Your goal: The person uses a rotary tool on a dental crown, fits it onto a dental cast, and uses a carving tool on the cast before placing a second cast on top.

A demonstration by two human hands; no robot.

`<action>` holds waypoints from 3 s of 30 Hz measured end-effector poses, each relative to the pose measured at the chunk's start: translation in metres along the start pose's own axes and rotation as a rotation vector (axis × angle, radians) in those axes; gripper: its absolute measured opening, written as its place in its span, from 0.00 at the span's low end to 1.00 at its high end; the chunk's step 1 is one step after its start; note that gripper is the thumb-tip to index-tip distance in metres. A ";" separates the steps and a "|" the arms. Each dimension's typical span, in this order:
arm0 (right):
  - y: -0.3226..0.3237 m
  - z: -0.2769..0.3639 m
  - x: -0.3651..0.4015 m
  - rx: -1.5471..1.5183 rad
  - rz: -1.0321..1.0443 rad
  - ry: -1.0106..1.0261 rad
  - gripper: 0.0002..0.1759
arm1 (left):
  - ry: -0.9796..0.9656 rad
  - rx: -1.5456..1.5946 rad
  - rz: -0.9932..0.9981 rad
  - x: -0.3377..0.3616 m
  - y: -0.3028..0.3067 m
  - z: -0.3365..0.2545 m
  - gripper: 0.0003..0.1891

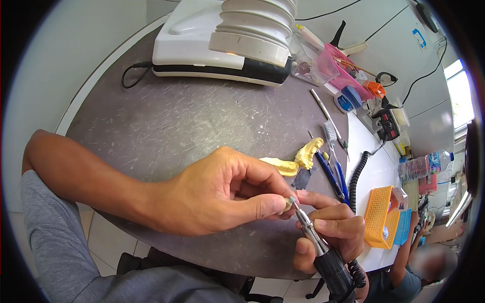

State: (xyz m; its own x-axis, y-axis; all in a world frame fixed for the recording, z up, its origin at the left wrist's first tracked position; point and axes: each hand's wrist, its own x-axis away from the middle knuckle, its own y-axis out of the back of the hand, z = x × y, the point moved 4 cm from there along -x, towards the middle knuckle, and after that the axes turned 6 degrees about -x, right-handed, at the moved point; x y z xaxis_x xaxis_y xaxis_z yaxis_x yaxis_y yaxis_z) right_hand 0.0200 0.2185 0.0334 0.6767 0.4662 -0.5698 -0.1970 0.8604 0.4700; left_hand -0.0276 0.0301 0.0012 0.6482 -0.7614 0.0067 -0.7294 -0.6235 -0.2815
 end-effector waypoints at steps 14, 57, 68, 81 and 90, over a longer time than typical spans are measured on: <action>0.001 0.002 0.000 0.023 0.006 -0.018 0.24 | -0.011 0.020 0.023 0.000 0.000 -0.002 0.13; 0.118 -0.086 0.001 0.892 -0.196 -0.916 0.28 | -0.664 -1.136 -0.182 -0.005 0.016 -0.032 0.10; 0.117 -0.078 -0.003 0.942 -0.153 -0.869 0.33 | -0.544 -1.095 0.018 -0.012 0.018 -0.022 0.11; 0.121 -0.078 -0.002 1.017 -0.112 -0.908 0.32 | -0.484 -1.034 0.090 -0.016 0.024 -0.021 0.09; 0.122 -0.073 -0.003 1.100 -0.093 -0.927 0.30 | -0.479 -1.040 0.131 -0.016 0.025 -0.022 0.09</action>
State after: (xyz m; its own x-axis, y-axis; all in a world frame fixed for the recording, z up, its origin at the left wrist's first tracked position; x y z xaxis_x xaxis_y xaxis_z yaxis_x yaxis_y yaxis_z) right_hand -0.0580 0.3367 0.0431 0.9493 -0.2487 -0.1925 0.2200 0.0877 0.9715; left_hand -0.0607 0.0226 0.0156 0.4083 -0.8243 -0.3922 -0.4806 -0.5594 0.6754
